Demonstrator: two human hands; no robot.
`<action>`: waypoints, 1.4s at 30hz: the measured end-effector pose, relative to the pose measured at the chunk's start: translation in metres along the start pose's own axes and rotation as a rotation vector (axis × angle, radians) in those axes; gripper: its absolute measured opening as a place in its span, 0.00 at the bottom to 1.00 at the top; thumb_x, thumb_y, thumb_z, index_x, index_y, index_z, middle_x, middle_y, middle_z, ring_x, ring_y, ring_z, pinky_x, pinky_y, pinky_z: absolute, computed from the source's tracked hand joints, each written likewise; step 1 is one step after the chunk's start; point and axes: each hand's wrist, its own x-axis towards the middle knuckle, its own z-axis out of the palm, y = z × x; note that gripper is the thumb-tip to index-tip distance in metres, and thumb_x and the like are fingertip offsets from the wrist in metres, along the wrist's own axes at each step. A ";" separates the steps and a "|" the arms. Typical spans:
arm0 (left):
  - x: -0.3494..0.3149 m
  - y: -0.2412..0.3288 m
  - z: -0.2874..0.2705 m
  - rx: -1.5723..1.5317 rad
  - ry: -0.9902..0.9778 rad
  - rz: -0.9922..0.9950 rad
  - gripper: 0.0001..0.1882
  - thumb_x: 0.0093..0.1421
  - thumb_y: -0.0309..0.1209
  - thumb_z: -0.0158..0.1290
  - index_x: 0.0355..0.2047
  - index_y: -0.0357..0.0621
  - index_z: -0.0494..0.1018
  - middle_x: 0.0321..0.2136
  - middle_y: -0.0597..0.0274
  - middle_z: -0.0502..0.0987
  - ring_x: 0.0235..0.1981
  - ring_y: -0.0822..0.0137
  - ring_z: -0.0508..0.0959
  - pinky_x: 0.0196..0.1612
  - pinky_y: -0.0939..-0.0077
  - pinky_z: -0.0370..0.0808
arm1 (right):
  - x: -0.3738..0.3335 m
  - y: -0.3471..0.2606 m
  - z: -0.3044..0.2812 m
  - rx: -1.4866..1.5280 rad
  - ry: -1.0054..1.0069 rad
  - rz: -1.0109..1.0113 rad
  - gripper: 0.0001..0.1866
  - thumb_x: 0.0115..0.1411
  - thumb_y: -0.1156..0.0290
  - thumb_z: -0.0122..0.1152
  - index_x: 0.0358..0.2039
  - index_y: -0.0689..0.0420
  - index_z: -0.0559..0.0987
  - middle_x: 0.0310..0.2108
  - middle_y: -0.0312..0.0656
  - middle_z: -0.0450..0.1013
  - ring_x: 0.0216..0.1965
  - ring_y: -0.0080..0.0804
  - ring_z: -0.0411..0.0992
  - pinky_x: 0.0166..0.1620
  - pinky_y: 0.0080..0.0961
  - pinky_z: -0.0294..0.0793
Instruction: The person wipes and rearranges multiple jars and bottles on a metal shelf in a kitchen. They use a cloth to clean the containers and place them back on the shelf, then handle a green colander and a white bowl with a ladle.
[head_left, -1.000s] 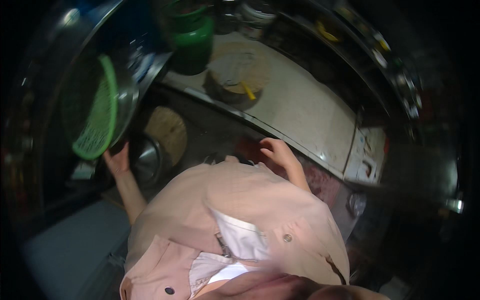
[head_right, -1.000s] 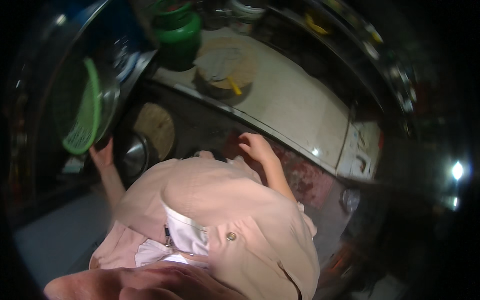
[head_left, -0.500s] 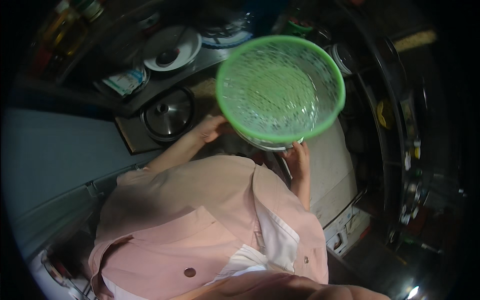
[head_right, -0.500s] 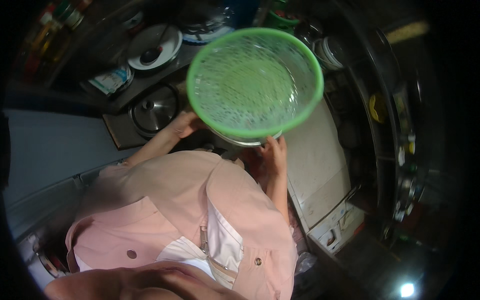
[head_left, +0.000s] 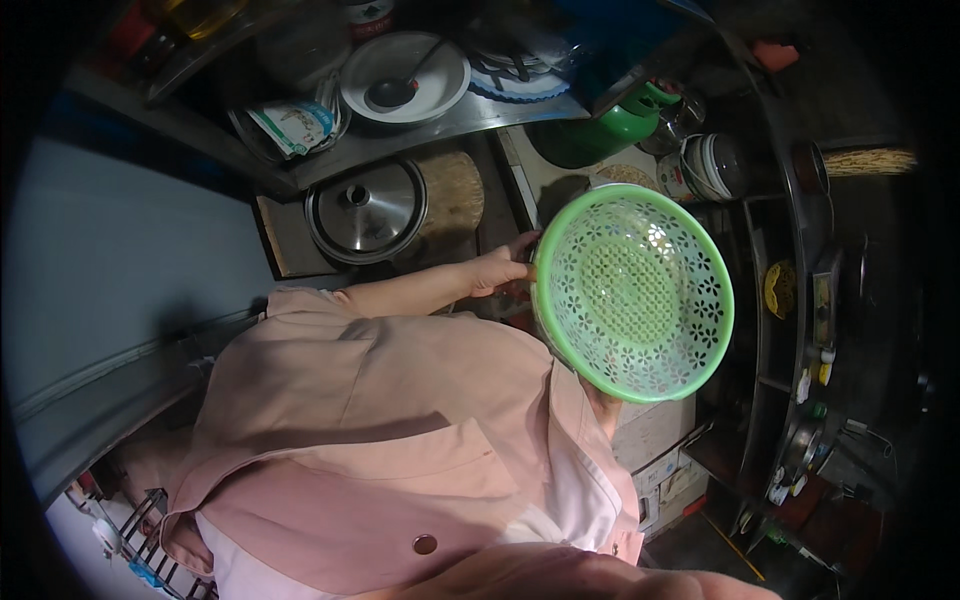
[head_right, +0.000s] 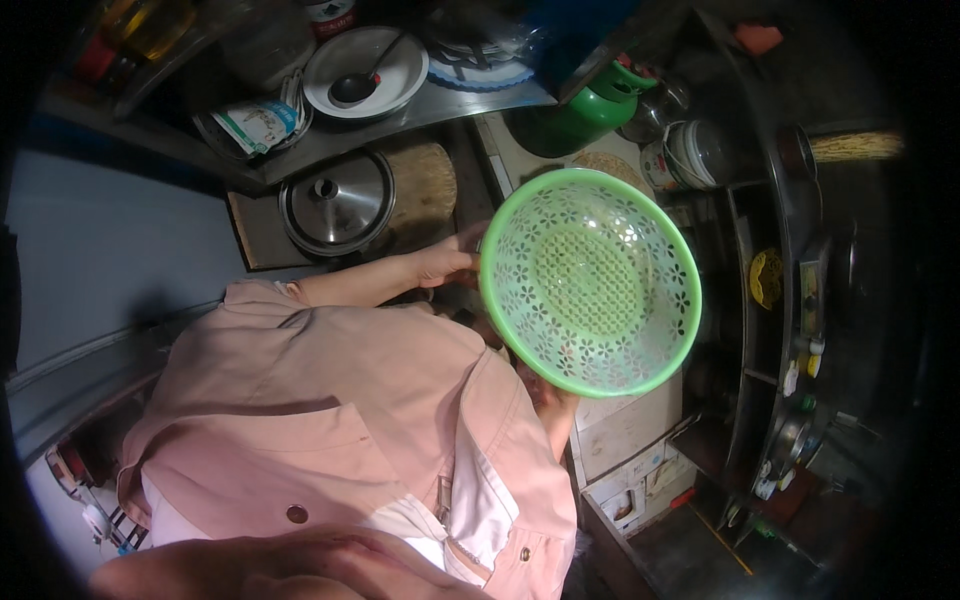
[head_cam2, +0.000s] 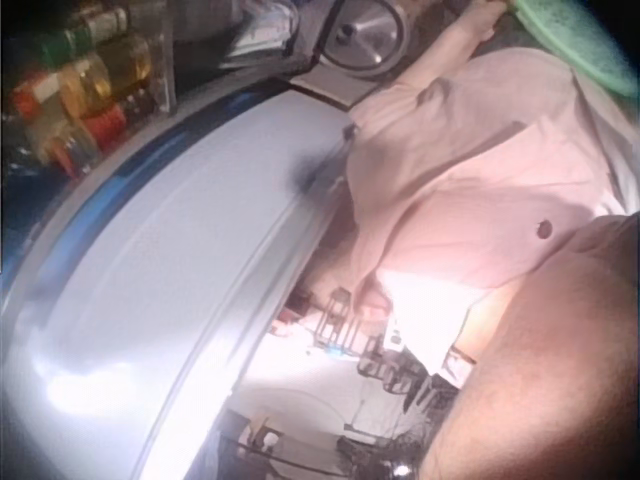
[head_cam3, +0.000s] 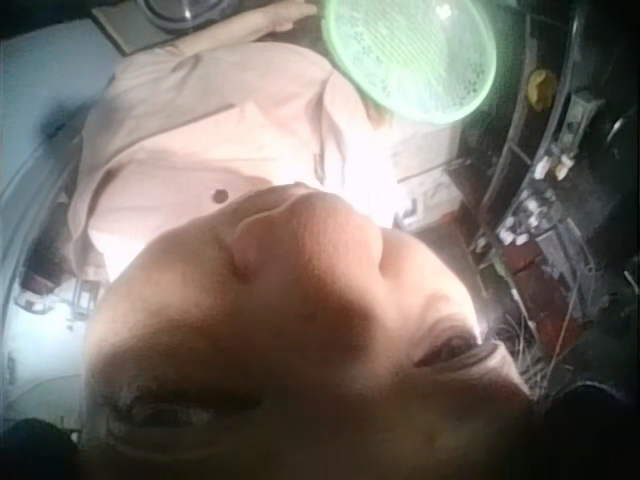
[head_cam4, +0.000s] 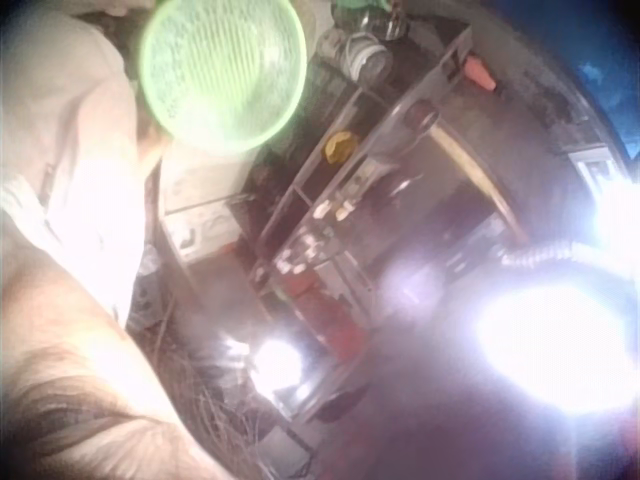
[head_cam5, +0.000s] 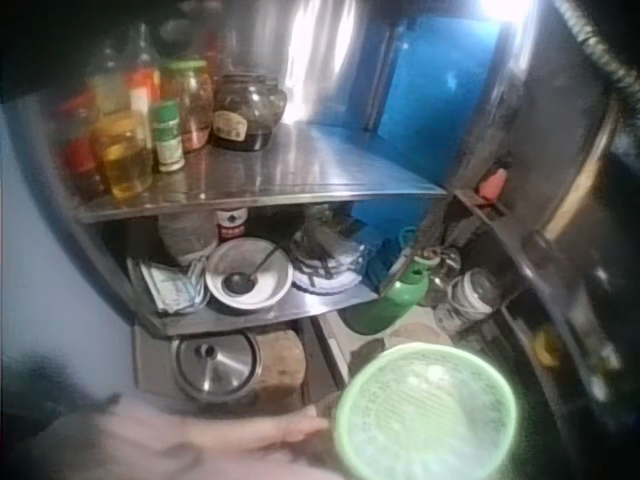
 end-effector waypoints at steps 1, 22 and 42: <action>0.001 0.000 -0.005 0.034 -0.015 -0.002 0.39 0.58 0.34 0.58 0.66 0.60 0.49 0.55 0.62 0.65 0.53 0.64 0.70 0.43 0.63 0.77 | -0.004 -0.001 -0.004 0.002 0.015 -0.013 0.22 0.57 0.61 0.61 0.49 0.58 0.73 0.48 0.46 0.72 0.41 0.41 0.74 0.38 0.32 0.79; 0.017 0.126 -0.236 -0.619 0.891 0.574 0.22 0.57 0.23 0.46 0.52 0.34 0.59 0.48 0.43 0.67 0.48 0.40 0.71 0.43 0.45 0.78 | -0.038 -0.014 -0.057 0.054 0.256 -0.235 0.22 0.57 0.61 0.61 0.50 0.59 0.72 0.48 0.46 0.72 0.41 0.42 0.74 0.38 0.32 0.79; -0.056 0.042 -0.106 -0.464 0.791 0.329 0.23 0.53 0.21 0.44 0.51 0.27 0.60 0.51 0.42 0.67 0.53 0.45 0.70 0.54 0.44 0.69 | -0.056 -0.015 -0.085 0.093 0.330 -0.292 0.23 0.57 0.61 0.61 0.50 0.59 0.72 0.49 0.47 0.71 0.42 0.44 0.74 0.39 0.33 0.80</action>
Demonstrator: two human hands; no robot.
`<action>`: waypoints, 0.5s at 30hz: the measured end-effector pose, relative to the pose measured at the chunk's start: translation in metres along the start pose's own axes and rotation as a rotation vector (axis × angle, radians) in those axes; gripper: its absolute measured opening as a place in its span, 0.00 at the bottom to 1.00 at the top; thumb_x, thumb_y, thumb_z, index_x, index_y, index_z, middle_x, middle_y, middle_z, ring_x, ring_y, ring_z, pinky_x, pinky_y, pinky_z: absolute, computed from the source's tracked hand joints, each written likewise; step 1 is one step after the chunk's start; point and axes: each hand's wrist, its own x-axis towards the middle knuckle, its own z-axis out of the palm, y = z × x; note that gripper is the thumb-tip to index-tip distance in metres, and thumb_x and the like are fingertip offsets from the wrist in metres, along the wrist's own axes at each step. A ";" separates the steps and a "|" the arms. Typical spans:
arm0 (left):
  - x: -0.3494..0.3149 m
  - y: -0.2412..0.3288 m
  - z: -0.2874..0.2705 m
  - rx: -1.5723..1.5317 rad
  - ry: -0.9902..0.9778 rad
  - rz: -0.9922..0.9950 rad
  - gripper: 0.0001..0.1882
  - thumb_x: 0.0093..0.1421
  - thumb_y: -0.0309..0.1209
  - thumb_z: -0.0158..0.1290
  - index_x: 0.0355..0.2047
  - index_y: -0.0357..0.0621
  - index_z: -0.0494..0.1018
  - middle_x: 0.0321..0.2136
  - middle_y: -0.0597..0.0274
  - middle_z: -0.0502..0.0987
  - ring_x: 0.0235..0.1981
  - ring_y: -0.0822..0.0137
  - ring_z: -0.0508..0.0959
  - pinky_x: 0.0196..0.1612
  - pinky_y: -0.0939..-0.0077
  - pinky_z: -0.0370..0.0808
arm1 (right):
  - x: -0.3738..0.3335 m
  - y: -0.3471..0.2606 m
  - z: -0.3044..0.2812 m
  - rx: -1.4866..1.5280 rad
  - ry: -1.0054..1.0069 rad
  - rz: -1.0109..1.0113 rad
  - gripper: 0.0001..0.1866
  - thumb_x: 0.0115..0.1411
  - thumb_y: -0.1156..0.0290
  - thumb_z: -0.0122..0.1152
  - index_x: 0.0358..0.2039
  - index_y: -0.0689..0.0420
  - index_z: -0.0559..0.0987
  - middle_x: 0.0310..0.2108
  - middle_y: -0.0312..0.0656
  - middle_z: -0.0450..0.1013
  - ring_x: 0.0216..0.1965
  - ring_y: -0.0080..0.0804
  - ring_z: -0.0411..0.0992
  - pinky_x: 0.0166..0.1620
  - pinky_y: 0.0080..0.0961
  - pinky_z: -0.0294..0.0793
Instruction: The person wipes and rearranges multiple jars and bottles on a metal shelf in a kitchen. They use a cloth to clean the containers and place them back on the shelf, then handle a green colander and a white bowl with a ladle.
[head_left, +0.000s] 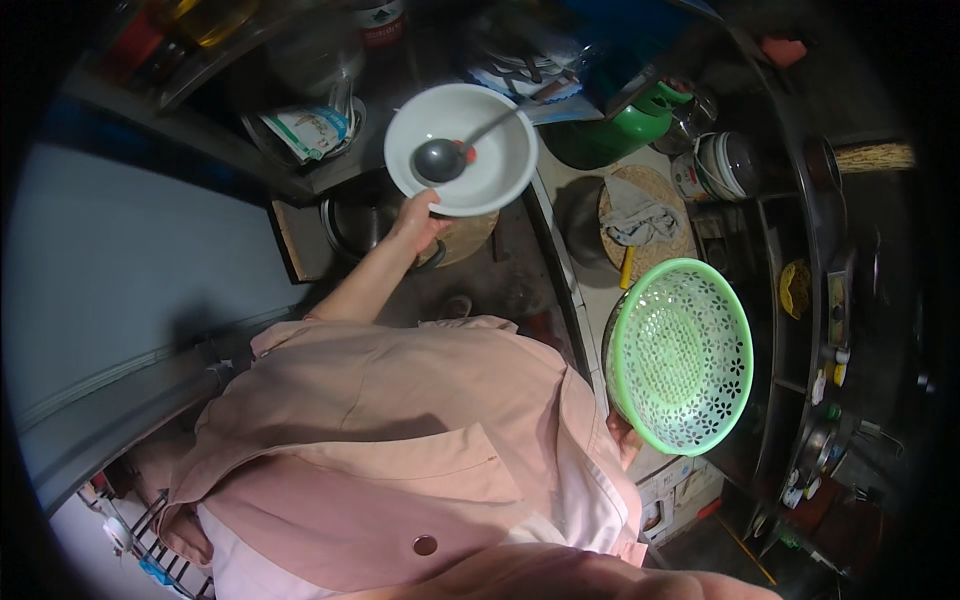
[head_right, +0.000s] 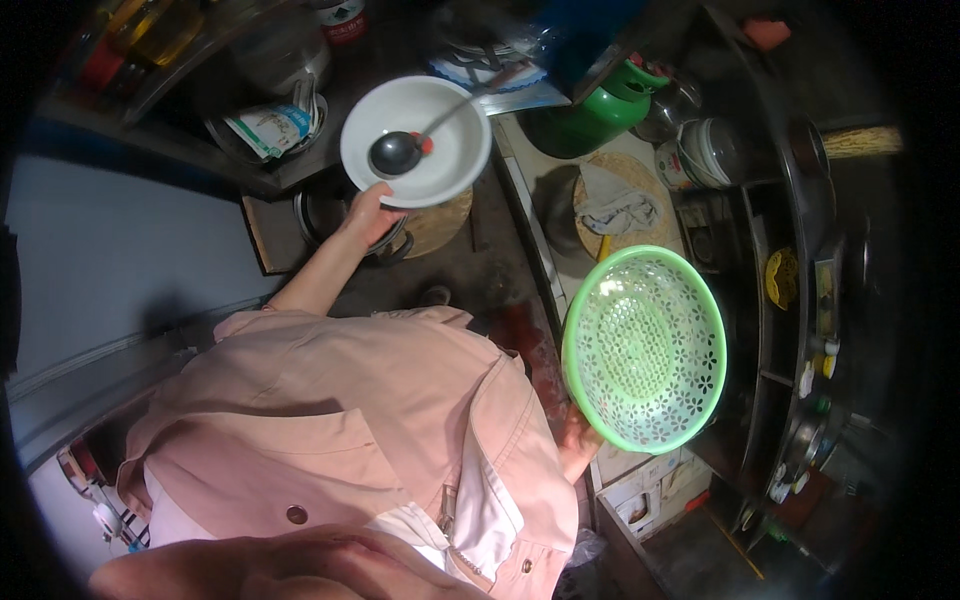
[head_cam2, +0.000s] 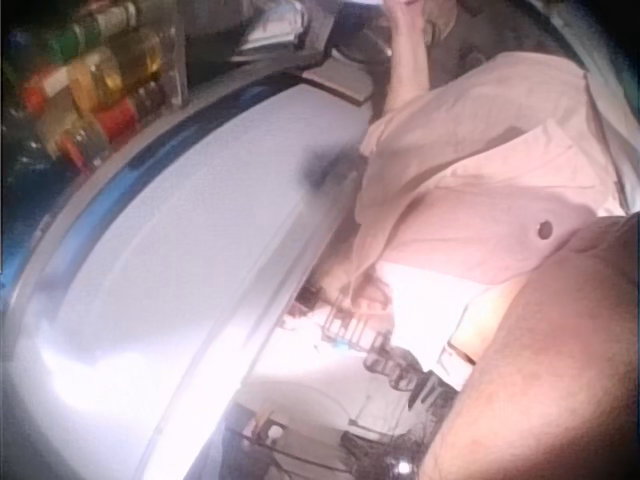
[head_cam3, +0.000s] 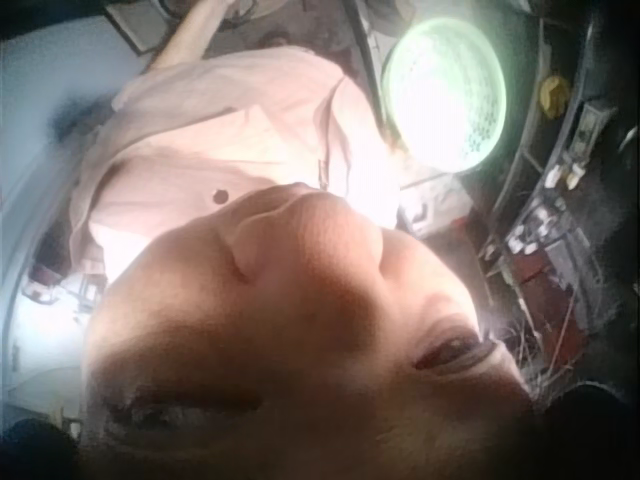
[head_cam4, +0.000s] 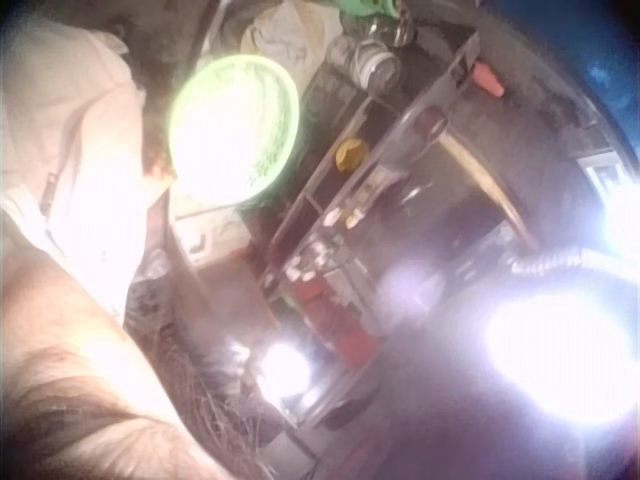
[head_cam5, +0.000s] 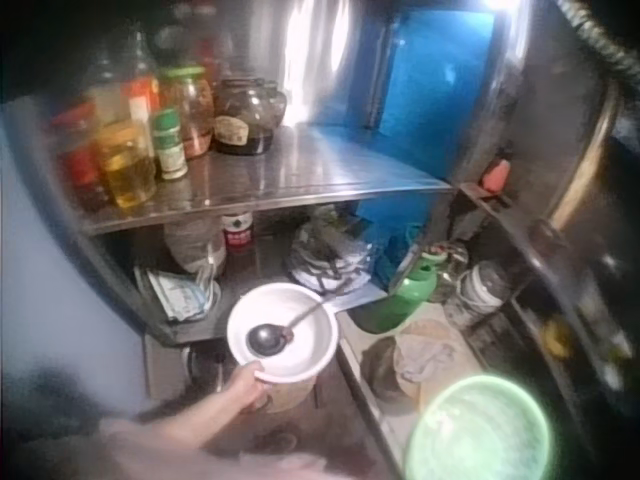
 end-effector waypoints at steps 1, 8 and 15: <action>-0.005 -0.005 0.001 0.051 -0.038 -0.032 0.23 0.54 0.22 0.44 0.51 0.28 0.60 0.51 0.42 0.67 0.53 0.46 0.70 0.53 0.46 0.70 | 0.000 0.000 -0.002 0.002 0.010 -0.009 0.23 0.57 0.61 0.61 0.50 0.59 0.72 0.49 0.47 0.71 0.42 0.44 0.74 0.39 0.33 0.80; -0.016 -0.035 0.008 0.258 -0.216 -0.203 0.22 0.54 0.24 0.46 0.50 0.31 0.64 0.45 0.48 0.72 0.46 0.52 0.75 0.49 0.53 0.73 | 0.002 -0.009 -0.014 0.016 0.086 -0.055 0.23 0.57 0.61 0.61 0.50 0.59 0.72 0.49 0.47 0.71 0.42 0.44 0.74 0.39 0.33 0.80; -0.009 -0.065 0.031 0.439 -0.260 -0.214 0.21 0.53 0.25 0.47 0.48 0.31 0.67 0.41 0.50 0.75 0.41 0.57 0.78 0.39 0.59 0.78 | 0.004 -0.028 -0.037 0.072 0.214 -0.141 0.24 0.57 0.61 0.62 0.51 0.59 0.72 0.50 0.47 0.71 0.43 0.45 0.74 0.39 0.34 0.80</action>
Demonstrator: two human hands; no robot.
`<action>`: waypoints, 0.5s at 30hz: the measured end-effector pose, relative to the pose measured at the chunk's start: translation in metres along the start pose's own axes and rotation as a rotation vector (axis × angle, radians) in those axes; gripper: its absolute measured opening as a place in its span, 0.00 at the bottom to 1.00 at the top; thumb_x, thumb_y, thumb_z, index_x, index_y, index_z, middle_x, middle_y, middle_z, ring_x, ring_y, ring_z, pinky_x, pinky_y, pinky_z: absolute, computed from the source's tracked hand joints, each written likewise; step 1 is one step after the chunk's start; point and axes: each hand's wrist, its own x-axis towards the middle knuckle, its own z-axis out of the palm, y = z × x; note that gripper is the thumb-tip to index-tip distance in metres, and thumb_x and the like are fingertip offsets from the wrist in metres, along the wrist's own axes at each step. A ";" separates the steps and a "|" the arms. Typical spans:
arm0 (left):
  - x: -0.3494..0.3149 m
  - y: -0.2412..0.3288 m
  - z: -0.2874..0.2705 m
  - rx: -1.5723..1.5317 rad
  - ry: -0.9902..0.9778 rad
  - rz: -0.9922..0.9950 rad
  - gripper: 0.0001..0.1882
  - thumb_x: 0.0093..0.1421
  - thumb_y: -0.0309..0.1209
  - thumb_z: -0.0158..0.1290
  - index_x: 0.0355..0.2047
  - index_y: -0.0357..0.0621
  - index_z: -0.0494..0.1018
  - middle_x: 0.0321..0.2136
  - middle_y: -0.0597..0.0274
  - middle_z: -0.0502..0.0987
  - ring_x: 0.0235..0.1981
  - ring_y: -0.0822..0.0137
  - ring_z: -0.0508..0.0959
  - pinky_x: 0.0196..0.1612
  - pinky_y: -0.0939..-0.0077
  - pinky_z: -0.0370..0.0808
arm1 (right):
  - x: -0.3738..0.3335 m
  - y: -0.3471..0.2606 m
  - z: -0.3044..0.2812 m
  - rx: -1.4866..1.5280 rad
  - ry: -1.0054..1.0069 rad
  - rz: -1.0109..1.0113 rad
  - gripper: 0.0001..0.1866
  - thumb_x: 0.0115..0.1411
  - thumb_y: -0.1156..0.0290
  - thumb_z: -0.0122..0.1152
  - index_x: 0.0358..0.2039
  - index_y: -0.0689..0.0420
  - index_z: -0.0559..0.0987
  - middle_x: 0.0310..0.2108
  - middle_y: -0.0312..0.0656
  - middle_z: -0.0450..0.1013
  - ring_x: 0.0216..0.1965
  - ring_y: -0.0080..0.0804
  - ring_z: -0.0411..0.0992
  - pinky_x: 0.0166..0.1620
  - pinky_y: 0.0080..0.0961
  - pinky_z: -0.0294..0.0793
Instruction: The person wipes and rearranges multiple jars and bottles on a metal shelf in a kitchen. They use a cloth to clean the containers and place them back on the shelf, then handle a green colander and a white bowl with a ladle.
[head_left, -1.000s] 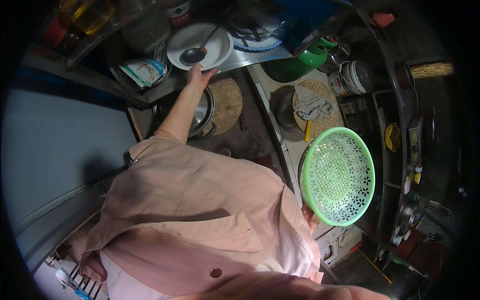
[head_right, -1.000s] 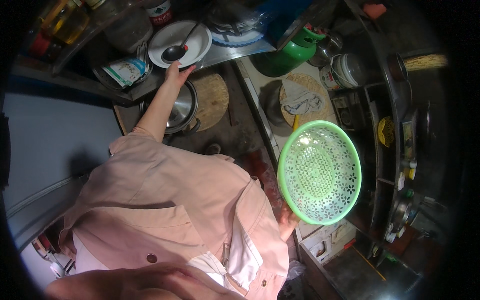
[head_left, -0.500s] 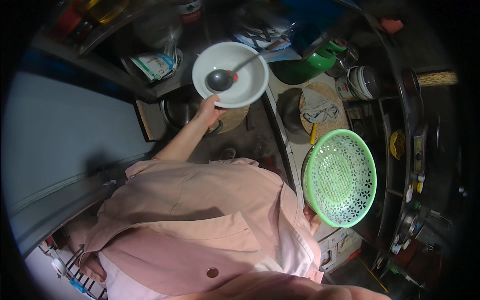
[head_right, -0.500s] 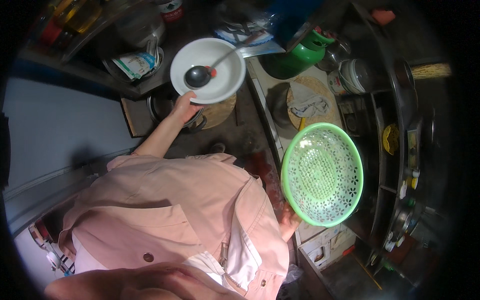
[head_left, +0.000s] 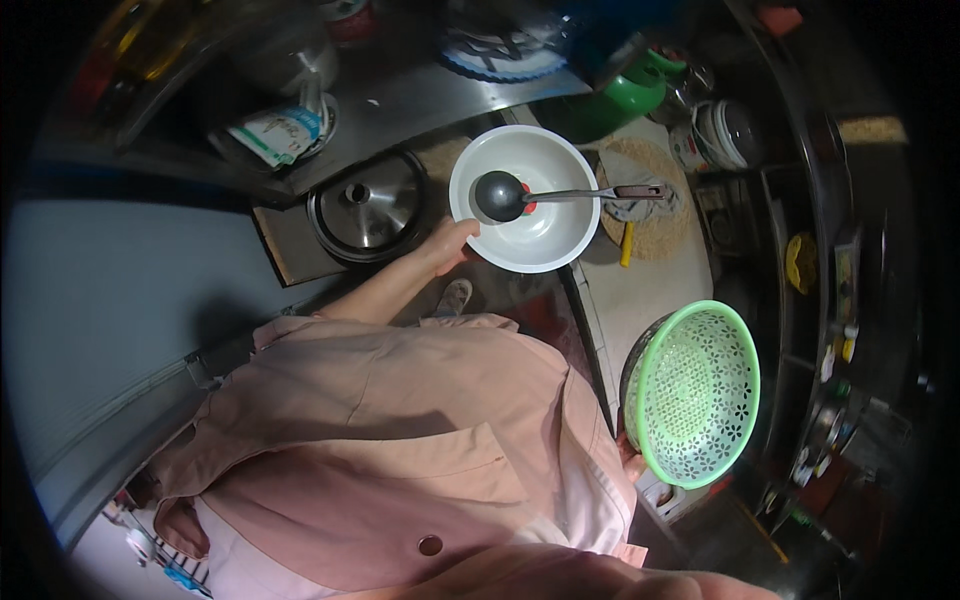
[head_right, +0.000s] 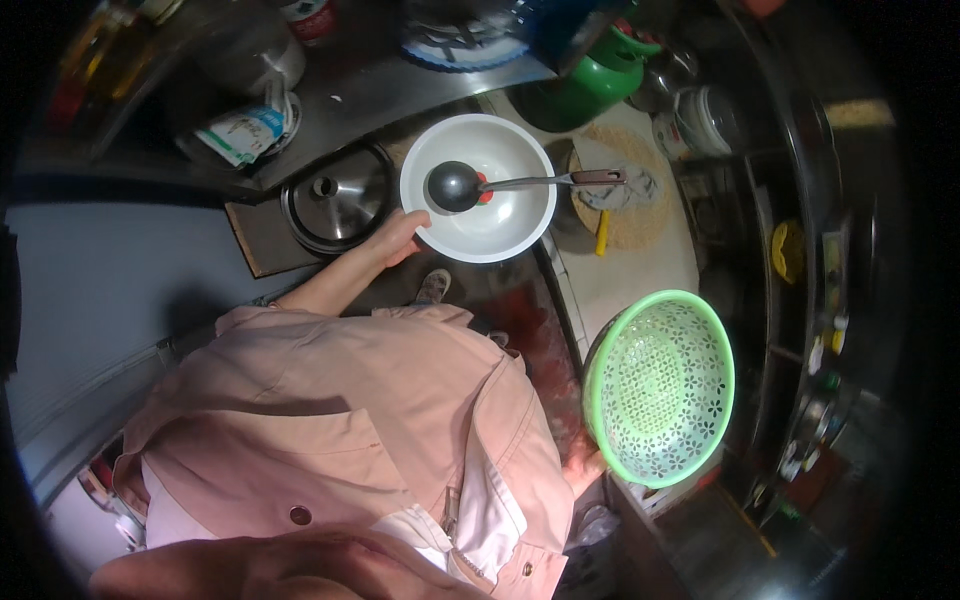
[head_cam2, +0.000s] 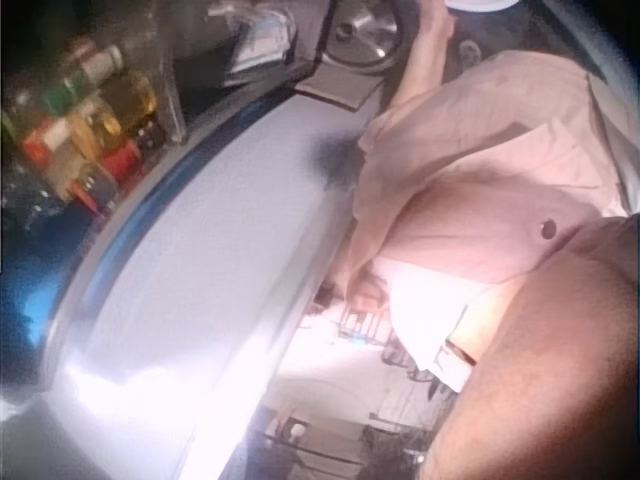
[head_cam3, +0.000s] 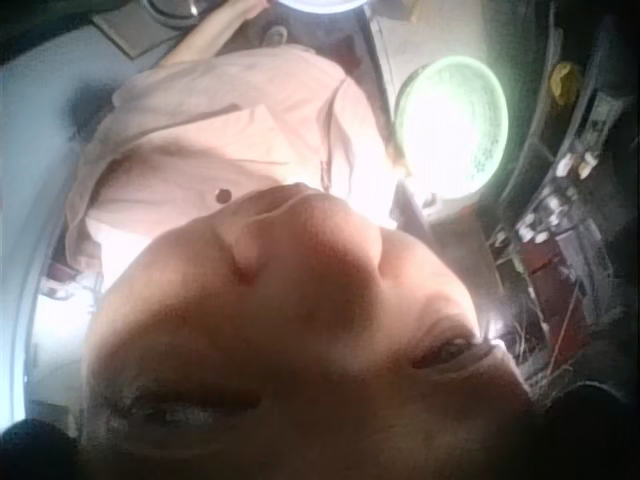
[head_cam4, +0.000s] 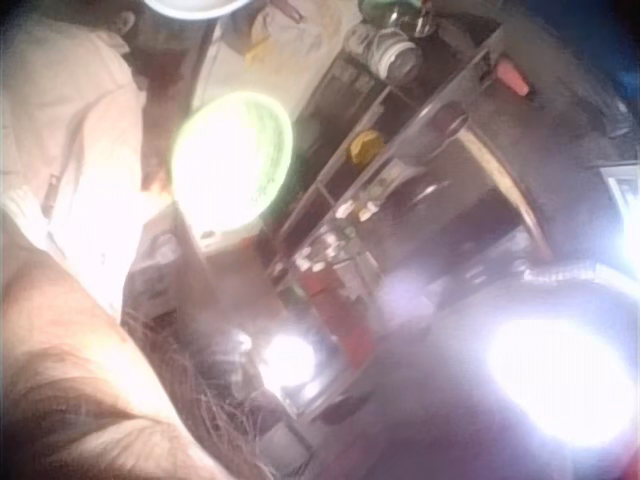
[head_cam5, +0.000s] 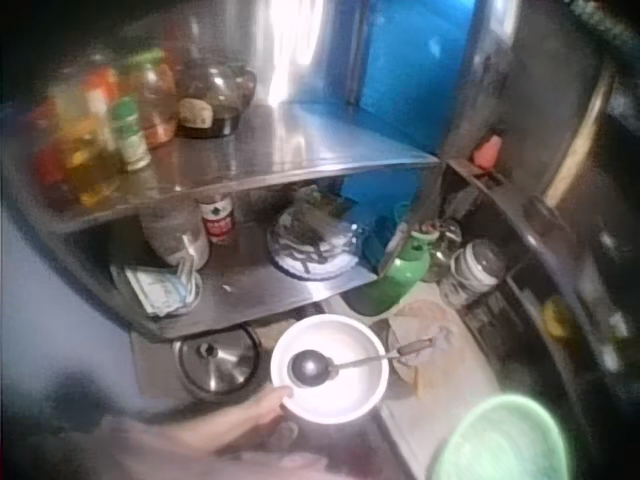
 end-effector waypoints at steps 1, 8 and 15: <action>0.006 -0.001 0.007 0.039 0.001 -0.028 0.21 0.53 0.25 0.47 0.48 0.30 0.67 0.40 0.49 0.75 0.40 0.57 0.78 0.39 0.59 0.78 | 0.003 -0.005 -0.008 0.017 0.031 -0.019 0.24 0.57 0.61 0.62 0.51 0.59 0.72 0.50 0.47 0.71 0.43 0.45 0.74 0.39 0.34 0.80; 0.032 -0.037 0.074 0.257 -0.032 -0.077 0.17 0.51 0.28 0.49 0.41 0.31 0.71 0.30 0.52 0.76 0.27 0.62 0.78 0.27 0.68 0.77 | 0.033 -0.036 -0.077 0.170 0.213 -0.141 0.24 0.57 0.61 0.62 0.51 0.60 0.72 0.50 0.48 0.71 0.43 0.45 0.74 0.39 0.34 0.80; 0.033 -0.121 0.235 0.423 0.040 -0.154 0.13 0.52 0.30 0.50 0.37 0.37 0.70 0.21 0.60 0.73 0.14 0.69 0.70 0.15 0.80 0.67 | 0.082 -0.114 -0.146 0.470 -0.074 -0.120 0.26 0.59 0.65 0.58 0.55 0.64 0.67 0.54 0.52 0.67 0.55 0.52 0.66 0.52 0.52 0.75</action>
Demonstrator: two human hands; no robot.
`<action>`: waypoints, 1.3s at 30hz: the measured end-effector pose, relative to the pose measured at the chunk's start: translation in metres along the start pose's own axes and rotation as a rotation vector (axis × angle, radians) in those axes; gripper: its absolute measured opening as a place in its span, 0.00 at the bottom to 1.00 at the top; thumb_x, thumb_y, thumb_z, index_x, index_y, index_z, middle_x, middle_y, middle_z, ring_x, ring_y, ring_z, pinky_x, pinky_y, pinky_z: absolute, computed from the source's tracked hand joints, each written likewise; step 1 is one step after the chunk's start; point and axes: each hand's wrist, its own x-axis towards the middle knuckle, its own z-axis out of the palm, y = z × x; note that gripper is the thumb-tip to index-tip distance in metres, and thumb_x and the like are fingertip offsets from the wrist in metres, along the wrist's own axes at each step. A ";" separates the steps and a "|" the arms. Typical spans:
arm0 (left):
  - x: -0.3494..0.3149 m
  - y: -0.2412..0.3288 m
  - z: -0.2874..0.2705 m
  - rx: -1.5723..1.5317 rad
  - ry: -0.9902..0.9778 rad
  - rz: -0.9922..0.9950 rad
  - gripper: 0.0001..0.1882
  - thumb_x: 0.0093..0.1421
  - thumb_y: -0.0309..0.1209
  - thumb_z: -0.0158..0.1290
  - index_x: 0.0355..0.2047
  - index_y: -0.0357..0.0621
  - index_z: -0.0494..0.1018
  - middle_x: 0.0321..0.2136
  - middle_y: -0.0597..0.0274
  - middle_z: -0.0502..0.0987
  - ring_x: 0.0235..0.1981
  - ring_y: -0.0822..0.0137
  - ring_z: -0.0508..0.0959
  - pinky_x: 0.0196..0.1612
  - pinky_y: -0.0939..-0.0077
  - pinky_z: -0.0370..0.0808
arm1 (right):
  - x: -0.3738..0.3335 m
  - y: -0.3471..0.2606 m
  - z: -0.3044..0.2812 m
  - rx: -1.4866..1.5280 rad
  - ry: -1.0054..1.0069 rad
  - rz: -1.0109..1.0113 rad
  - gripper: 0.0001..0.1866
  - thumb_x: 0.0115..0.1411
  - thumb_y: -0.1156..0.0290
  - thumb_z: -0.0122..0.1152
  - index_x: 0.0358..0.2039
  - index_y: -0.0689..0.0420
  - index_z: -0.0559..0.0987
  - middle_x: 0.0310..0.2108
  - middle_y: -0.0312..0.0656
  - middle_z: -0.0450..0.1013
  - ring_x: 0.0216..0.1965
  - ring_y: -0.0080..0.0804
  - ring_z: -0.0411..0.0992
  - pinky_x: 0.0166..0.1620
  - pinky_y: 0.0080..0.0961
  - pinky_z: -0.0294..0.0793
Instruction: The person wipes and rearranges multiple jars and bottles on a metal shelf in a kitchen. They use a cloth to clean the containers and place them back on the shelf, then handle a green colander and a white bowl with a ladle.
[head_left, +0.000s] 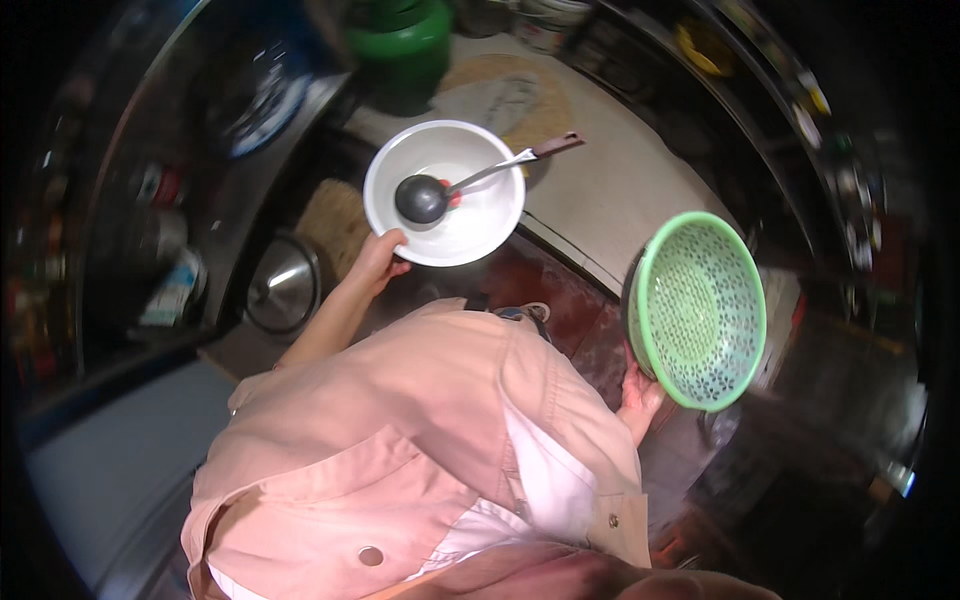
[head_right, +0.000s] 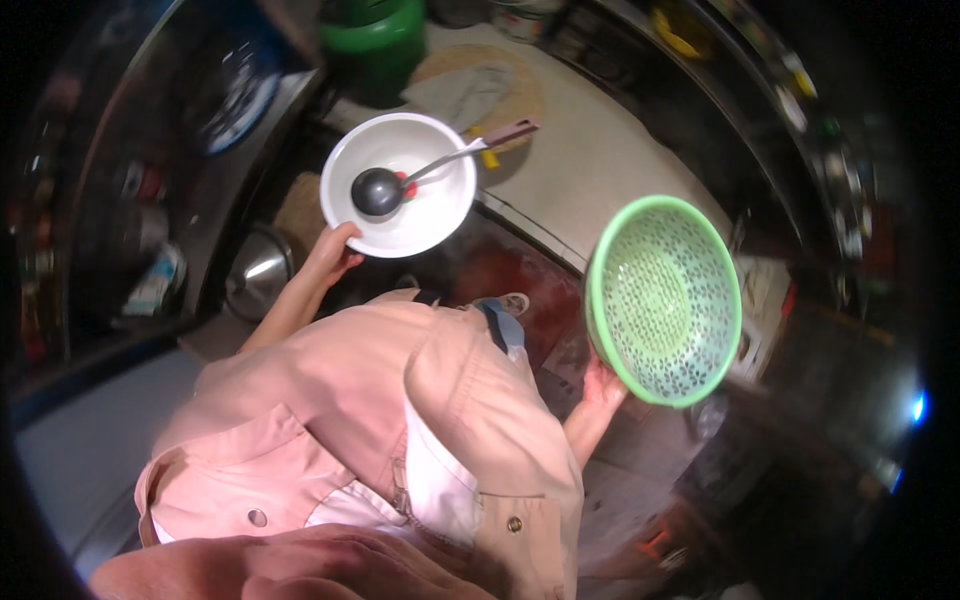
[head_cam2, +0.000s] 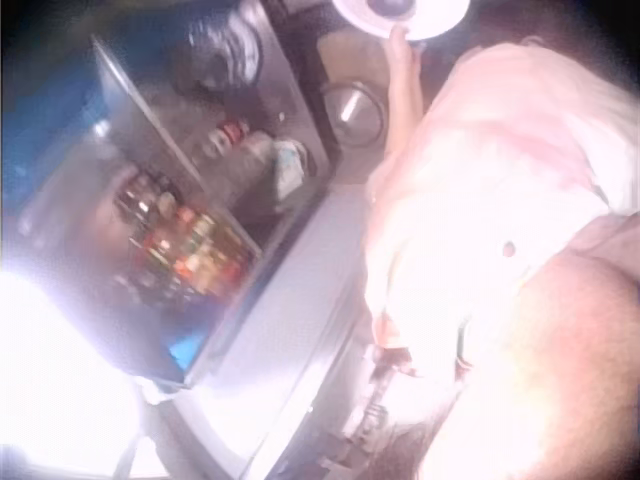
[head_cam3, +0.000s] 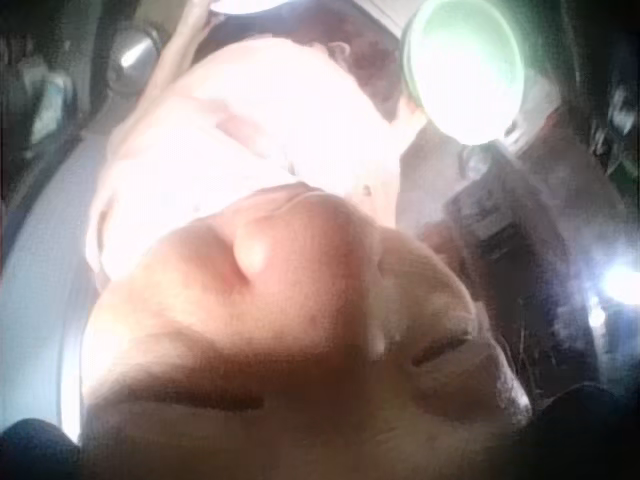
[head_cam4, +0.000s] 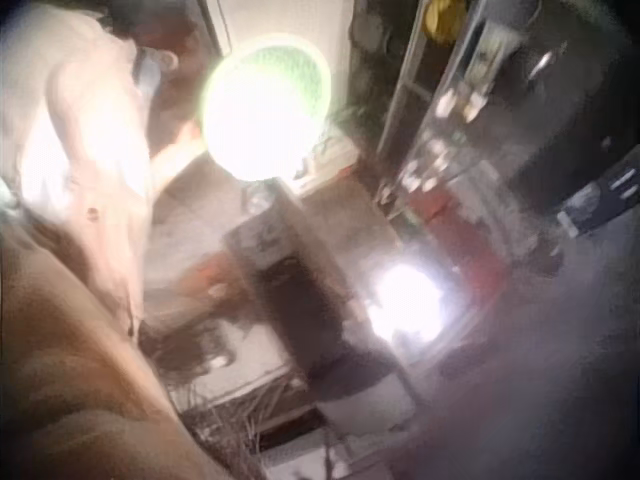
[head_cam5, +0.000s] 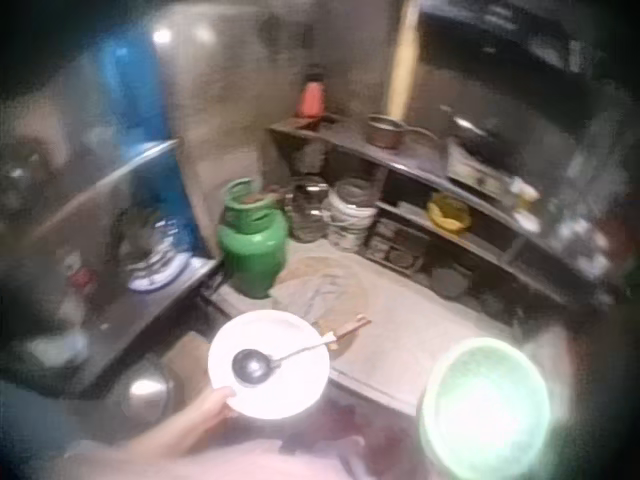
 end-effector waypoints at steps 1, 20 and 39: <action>0.011 0.008 0.039 0.012 -0.057 -0.018 0.11 0.52 0.30 0.50 0.35 0.38 0.70 0.20 0.60 0.72 0.13 0.70 0.68 0.14 0.80 0.65 | 0.029 -0.020 0.007 -0.029 0.066 -0.055 0.25 0.59 0.65 0.58 0.55 0.64 0.68 0.54 0.52 0.67 0.54 0.51 0.67 0.51 0.51 0.76; -0.022 -0.016 0.691 0.304 -0.243 -0.098 0.10 0.52 0.35 0.52 0.29 0.41 0.69 0.18 0.64 0.68 0.13 0.71 0.64 0.17 0.80 0.60 | 0.268 -0.466 -0.112 0.109 -0.014 -0.085 0.21 0.65 0.63 0.50 0.55 0.59 0.69 0.52 0.46 0.70 0.51 0.44 0.71 0.45 0.39 0.79; 0.226 0.079 1.130 0.457 -0.747 0.028 0.10 0.55 0.38 0.48 0.25 0.45 0.68 0.14 0.69 0.68 0.11 0.77 0.64 0.14 0.83 0.59 | 0.421 -0.513 -0.062 0.113 0.298 -0.429 0.21 0.61 0.66 0.54 0.54 0.60 0.69 0.53 0.48 0.69 0.53 0.47 0.68 0.52 0.42 0.73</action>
